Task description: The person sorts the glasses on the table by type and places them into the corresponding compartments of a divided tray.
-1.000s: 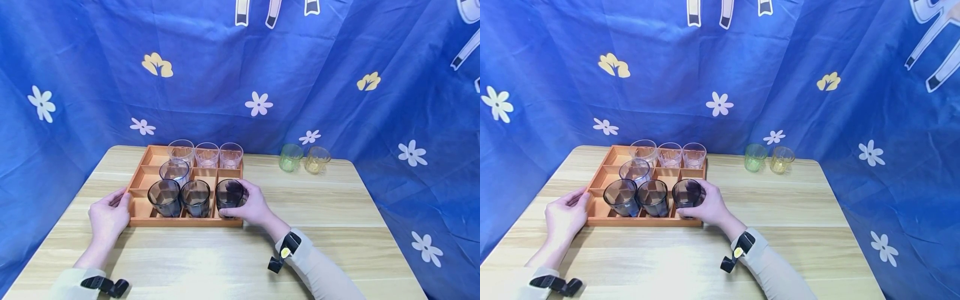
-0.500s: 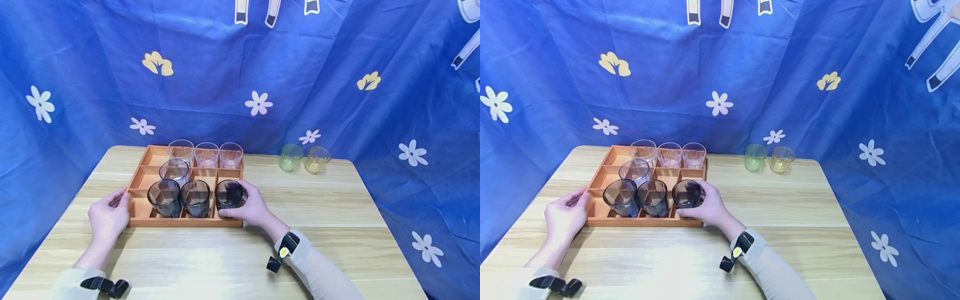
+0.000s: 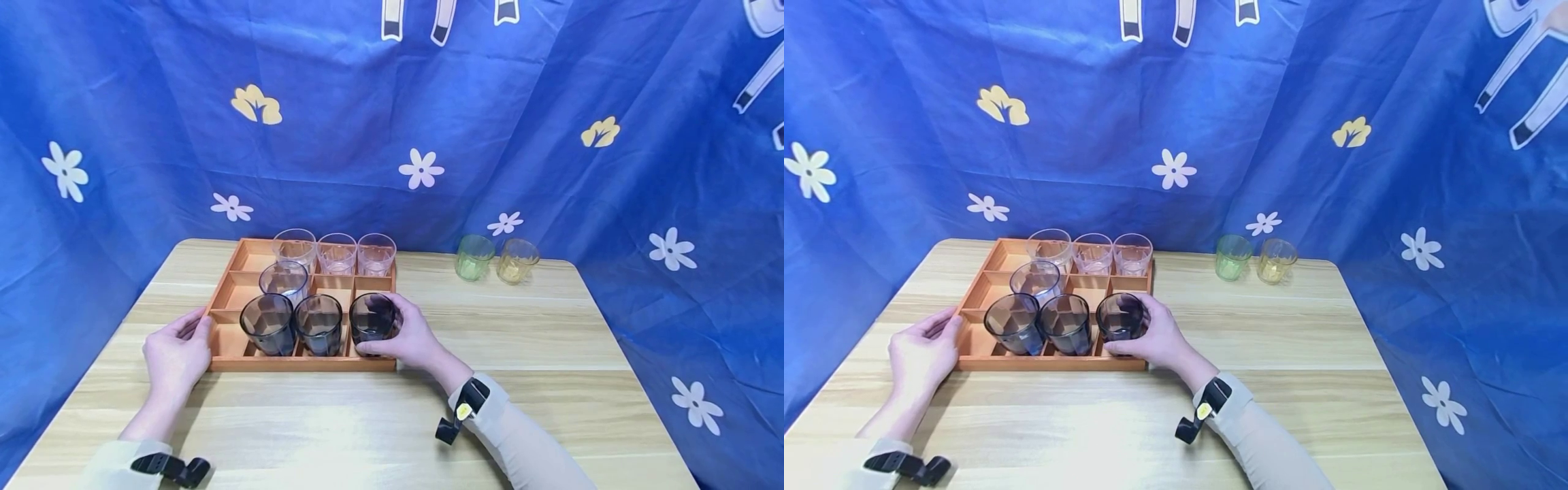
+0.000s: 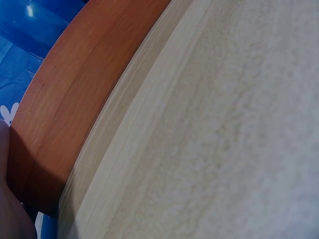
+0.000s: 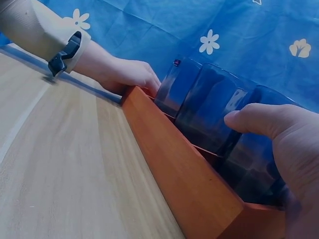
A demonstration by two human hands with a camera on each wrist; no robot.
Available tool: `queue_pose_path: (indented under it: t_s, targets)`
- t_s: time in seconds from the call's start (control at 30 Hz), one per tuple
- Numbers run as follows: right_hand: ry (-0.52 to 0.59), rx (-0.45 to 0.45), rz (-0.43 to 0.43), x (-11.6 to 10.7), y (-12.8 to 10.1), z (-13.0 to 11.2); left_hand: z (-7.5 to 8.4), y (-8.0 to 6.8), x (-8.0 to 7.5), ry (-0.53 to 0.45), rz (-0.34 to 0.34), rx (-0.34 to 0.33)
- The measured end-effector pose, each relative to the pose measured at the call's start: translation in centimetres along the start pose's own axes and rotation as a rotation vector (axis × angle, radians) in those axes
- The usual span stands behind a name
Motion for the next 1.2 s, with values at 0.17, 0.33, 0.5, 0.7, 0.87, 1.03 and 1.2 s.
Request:
queue_pose_path:
  t_s: [0.17, 0.33, 0.5, 0.7, 0.87, 1.03, 1.2]
  targets:
    - [0.006, -0.018, -0.022, -0.2, 0.1, -0.4, -0.1, 0.1, 0.0, -0.001, 0.007, 0.015]
    - [-0.032, -0.049, -0.022, -0.7, 0.1, -0.8, -0.2, 0.2, 0.1, -0.003, 0.005, 0.007]
    - [-0.027, -0.067, -0.019, -1.3, 0.0, -1.1, -0.3, 0.1, 0.1, -0.001, -0.001, -0.003]
    - [-0.042, -0.114, -0.005, -2.2, -0.1, -1.9, -0.3, 0.1, 0.1, 0.006, 0.001, -0.004]
    - [-0.003, -0.154, -0.008, -2.8, -0.1, -2.7, -0.3, 0.2, 0.2, 0.003, 0.004, -0.004]
    - [0.030, -0.167, 0.011, -3.6, -0.2, -3.3, -0.2, 0.2, 0.2, 0.004, 0.001, -0.002]
    - [0.047, -0.180, 0.039, -4.5, -0.3, -3.6, -0.2, 0.2, 0.2, 0.010, 0.000, -0.003]
Point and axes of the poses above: each hand's wrist, its own y-axis towards the middle knuckle, its own x-axis out of the palm, z = x × y, the point moved 6 cm from there along y, towards the middle knuckle, and after that the axes turned 4 degrees about -x, right-handed, at the moved point
